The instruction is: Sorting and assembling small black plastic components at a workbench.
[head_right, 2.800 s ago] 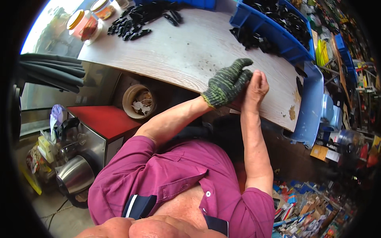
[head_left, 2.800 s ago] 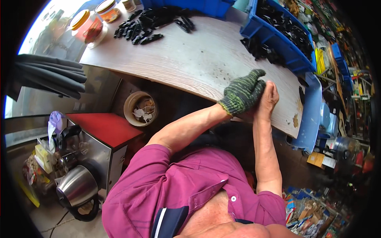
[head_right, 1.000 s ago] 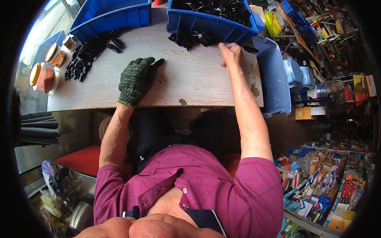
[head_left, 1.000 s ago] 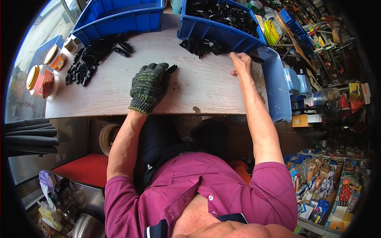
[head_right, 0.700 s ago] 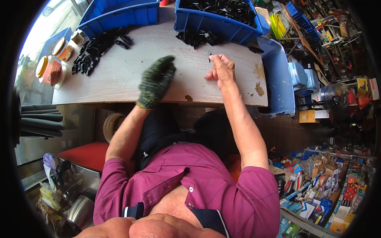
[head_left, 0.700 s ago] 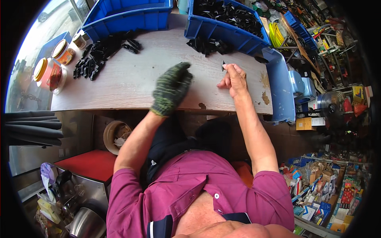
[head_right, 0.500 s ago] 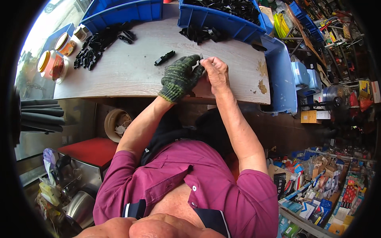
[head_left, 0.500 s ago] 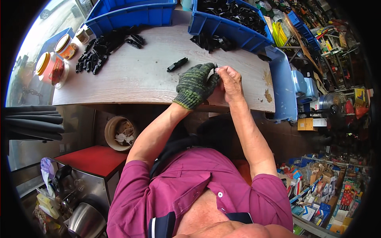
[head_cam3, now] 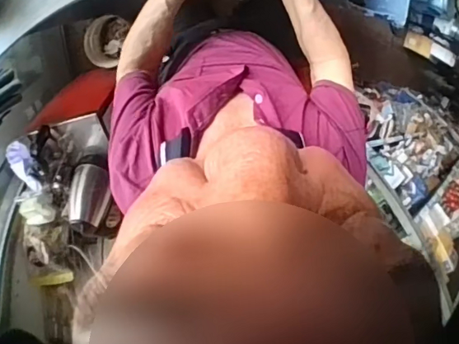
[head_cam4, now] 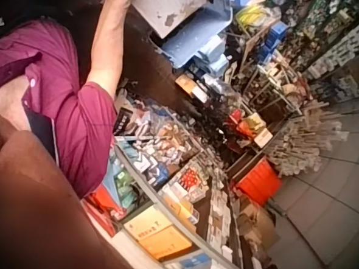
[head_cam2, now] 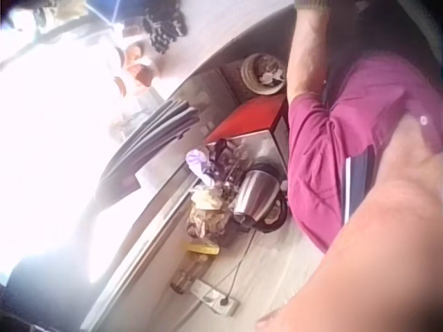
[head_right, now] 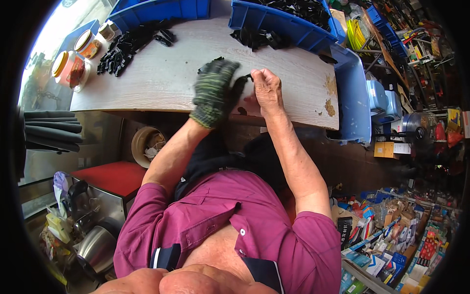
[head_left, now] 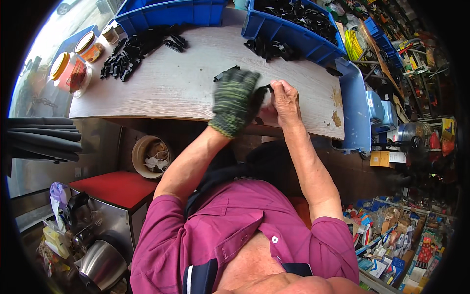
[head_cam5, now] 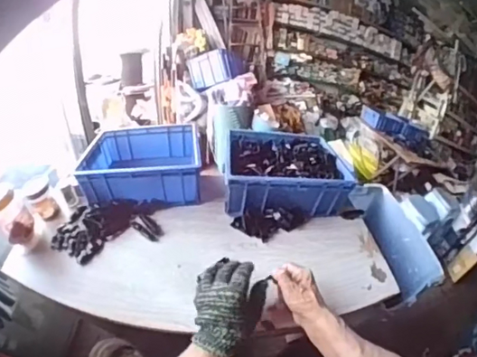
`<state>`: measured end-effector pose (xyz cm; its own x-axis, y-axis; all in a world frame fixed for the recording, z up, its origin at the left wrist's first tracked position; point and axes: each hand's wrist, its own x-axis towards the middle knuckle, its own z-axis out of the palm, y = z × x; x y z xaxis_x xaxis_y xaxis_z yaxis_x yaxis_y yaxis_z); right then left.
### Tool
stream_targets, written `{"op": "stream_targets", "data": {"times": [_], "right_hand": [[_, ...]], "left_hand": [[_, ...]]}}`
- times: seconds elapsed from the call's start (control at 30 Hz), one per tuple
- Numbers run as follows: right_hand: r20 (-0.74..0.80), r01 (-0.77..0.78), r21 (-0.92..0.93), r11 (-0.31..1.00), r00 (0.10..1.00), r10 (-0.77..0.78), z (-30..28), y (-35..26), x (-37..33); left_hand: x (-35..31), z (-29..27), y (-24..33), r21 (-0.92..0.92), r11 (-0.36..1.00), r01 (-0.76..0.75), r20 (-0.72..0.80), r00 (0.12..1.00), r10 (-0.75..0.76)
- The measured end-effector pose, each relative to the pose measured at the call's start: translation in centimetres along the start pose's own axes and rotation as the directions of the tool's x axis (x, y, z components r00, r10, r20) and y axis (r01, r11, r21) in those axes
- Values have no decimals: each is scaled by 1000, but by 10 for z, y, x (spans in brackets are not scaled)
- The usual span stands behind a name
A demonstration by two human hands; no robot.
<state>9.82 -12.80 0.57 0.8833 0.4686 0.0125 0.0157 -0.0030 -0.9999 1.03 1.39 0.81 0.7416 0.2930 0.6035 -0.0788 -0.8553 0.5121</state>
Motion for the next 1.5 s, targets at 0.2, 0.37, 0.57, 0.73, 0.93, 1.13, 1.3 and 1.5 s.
{"op": "stream_targets", "data": {"times": [0.2, 0.37, 0.57, 0.73, 0.93, 1.13, 1.3, 1.5], "right_hand": [[-111, -134, 159, 978, 982, 152, 11, -14, -4], [-197, -133, 234, 963, 964, 181, 14, -14, -4], [-283, -117, 196, 974, 944, 170, 20, -19, -12], [-262, -124, 158, 980, 951, 162, 18, -16, -13], [-256, 212, -167, 963, 934, -250, 6, 15, -6], [-316, 109, 30, 994, 944, -94, 6, -2, -13], [-325, 170, -136, 976, 923, -206, -3, 5, -10], [-323, -138, 293, 946, 917, 234, -19, -18, 1]], "left_hand": [[15, -31, -39, 388, 920, 59, 72, 993, -94], [5, -25, -24, -188, 982, -12, 160, 986, 43], [-1, -5, -8, -499, 857, 125, 252, 968, 5], [3, -2, -5, -460, 846, 270, 334, 935, -117], [0, 22, 13, -562, 761, 325, 232, 945, -232], [3, 26, 31, -509, 735, 448, 372, 885, -281], [5, 9, 1, -403, 896, 187, 201, 973, -113], [55, -64, -159, 559, 829, 30, -35, 999, -13]]}}
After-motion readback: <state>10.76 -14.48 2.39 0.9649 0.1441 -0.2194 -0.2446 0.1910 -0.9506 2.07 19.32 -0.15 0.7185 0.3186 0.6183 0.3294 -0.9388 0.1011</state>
